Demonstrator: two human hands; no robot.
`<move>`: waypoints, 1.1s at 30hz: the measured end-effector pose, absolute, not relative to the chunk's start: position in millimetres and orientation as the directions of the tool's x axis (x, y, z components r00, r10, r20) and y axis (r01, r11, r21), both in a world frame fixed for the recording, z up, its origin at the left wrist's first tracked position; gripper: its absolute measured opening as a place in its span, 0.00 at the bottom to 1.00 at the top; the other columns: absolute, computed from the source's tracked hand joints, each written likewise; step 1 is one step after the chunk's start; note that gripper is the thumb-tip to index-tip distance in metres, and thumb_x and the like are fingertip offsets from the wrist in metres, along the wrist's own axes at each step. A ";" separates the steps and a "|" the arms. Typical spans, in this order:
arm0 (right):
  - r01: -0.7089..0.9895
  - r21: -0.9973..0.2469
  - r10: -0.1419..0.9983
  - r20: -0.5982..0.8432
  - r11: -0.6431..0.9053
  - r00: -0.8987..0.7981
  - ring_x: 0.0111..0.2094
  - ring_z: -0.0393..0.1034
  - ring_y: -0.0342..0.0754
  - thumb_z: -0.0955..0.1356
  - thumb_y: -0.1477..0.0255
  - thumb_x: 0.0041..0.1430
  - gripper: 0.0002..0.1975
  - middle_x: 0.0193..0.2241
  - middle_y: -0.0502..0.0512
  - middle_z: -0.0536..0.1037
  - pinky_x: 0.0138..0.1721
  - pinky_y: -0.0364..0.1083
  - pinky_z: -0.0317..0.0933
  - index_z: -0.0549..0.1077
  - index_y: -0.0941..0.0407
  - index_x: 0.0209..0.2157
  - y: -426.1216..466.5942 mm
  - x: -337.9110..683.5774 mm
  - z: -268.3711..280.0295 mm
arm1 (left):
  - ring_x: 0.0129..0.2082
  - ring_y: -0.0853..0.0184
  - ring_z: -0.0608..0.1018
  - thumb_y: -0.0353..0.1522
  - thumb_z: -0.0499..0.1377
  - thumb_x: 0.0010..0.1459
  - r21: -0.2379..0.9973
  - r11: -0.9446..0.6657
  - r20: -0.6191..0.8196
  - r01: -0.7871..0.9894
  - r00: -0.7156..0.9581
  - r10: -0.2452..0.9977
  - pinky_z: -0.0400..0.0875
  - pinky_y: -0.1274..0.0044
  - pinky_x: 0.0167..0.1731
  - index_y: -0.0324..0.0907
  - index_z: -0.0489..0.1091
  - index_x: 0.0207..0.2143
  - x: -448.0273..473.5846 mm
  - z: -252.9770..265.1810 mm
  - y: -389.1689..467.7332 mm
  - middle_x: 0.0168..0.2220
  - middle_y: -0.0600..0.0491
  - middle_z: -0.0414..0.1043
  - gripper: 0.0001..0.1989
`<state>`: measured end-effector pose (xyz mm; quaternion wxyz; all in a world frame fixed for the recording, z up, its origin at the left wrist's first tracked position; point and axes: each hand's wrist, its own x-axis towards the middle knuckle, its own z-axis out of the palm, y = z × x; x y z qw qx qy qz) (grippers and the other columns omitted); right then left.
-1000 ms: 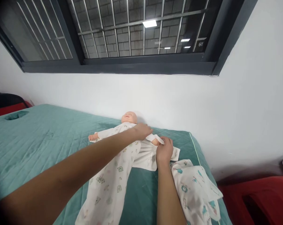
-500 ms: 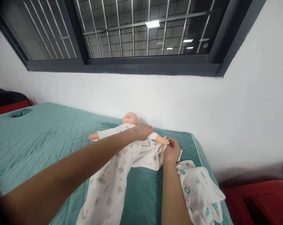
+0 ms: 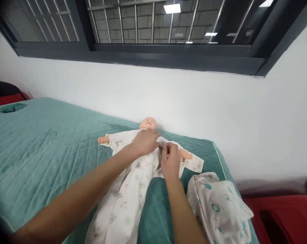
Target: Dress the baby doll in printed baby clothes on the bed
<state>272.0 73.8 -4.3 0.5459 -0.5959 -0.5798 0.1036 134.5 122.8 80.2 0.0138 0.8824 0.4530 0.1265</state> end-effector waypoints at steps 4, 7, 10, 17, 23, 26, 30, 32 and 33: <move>0.483 -0.872 0.946 0.214 0.074 0.243 0.42 0.73 0.55 0.62 0.54 0.63 0.21 0.39 0.58 0.80 0.49 0.55 0.63 0.72 0.55 0.46 73.0 256.0 -7.3 | 0.53 0.58 0.75 0.40 0.53 0.63 0.744 -0.255 0.272 0.617 0.069 0.960 0.68 0.67 0.54 0.45 0.73 0.48 63.9 58.5 113.4 0.53 0.49 0.75 0.16; 0.371 -0.928 0.964 0.079 -0.022 0.253 0.51 0.72 0.56 0.62 0.49 0.62 0.27 0.48 0.60 0.79 0.55 0.55 0.61 0.70 0.54 0.52 69.5 246.6 -5.5 | 0.55 0.58 0.75 0.45 0.56 0.59 0.953 -0.084 0.112 0.292 -0.082 0.990 0.67 0.69 0.57 0.47 0.75 0.47 36.0 32.2 112.7 0.53 0.52 0.76 0.19; 0.273 -0.960 0.959 0.023 -0.057 0.282 0.56 0.68 0.55 0.65 0.48 0.60 0.30 0.54 0.59 0.75 0.59 0.55 0.59 0.69 0.53 0.55 68.2 241.4 -5.3 | 0.57 0.56 0.73 0.46 0.59 0.56 0.985 -0.018 0.038 0.173 -0.113 0.993 0.64 0.68 0.60 0.45 0.76 0.47 30.5 19.8 114.6 0.55 0.52 0.75 0.21; 0.042 -0.999 0.966 0.040 0.030 0.254 0.58 0.68 0.55 0.66 0.51 0.60 0.31 0.59 0.55 0.72 0.55 0.56 0.66 0.68 0.50 0.60 77.4 245.8 -18.9 | 0.57 0.57 0.73 0.41 0.60 0.55 0.985 -0.131 0.138 0.108 -0.061 0.988 0.63 0.68 0.60 0.44 0.77 0.46 44.9 25.1 121.5 0.54 0.51 0.75 0.19; 0.033 -0.999 0.957 -0.006 -0.017 0.292 0.57 0.69 0.56 0.67 0.52 0.59 0.30 0.60 0.55 0.72 0.56 0.58 0.66 0.68 0.49 0.60 78.9 249.7 -18.2 | 0.60 0.56 0.66 0.45 0.54 0.61 0.844 -0.243 0.243 0.478 0.062 0.968 0.56 0.65 0.63 0.44 0.71 0.54 57.0 22.6 132.7 0.56 0.47 0.68 0.24; 0.290 -0.957 0.928 0.122 0.015 0.353 0.59 0.67 0.57 0.66 0.53 0.60 0.26 0.58 0.53 0.74 0.62 0.60 0.58 0.73 0.49 0.56 75.8 252.7 -12.0 | 0.62 0.53 0.62 0.49 0.54 0.60 0.740 -0.256 0.222 0.622 0.134 0.966 0.56 0.62 0.63 0.47 0.69 0.56 59.6 27.7 138.7 0.57 0.47 0.65 0.27; 0.484 -0.861 0.924 0.302 0.157 0.236 0.59 0.67 0.58 0.63 0.55 0.64 0.22 0.54 0.53 0.77 0.64 0.61 0.54 0.78 0.49 0.51 70.8 256.0 -1.3 | 0.62 0.54 0.61 0.51 0.55 0.59 0.692 -0.327 0.231 0.644 0.231 0.945 0.56 0.62 0.62 0.48 0.68 0.54 58.5 32.6 145.4 0.57 0.48 0.64 0.26; 0.522 -0.838 0.927 0.309 0.160 0.211 0.59 0.67 0.59 0.63 0.54 0.65 0.22 0.53 0.53 0.78 0.64 0.62 0.54 0.79 0.50 0.49 68.6 255.5 2.5 | 0.61 0.55 0.62 0.50 0.56 0.59 0.699 -0.352 0.236 0.622 0.265 0.935 0.56 0.63 0.62 0.48 0.68 0.52 56.3 32.8 147.2 0.57 0.49 0.65 0.24; 0.551 -0.818 0.922 0.327 0.165 0.209 0.59 0.67 0.59 0.62 0.55 0.65 0.22 0.53 0.54 0.78 0.64 0.62 0.54 0.79 0.50 0.49 67.6 254.7 3.7 | 0.61 0.55 0.62 0.49 0.56 0.59 0.706 -0.361 0.240 0.609 0.273 0.932 0.57 0.64 0.62 0.48 0.68 0.52 55.0 32.6 147.5 0.57 0.49 0.66 0.23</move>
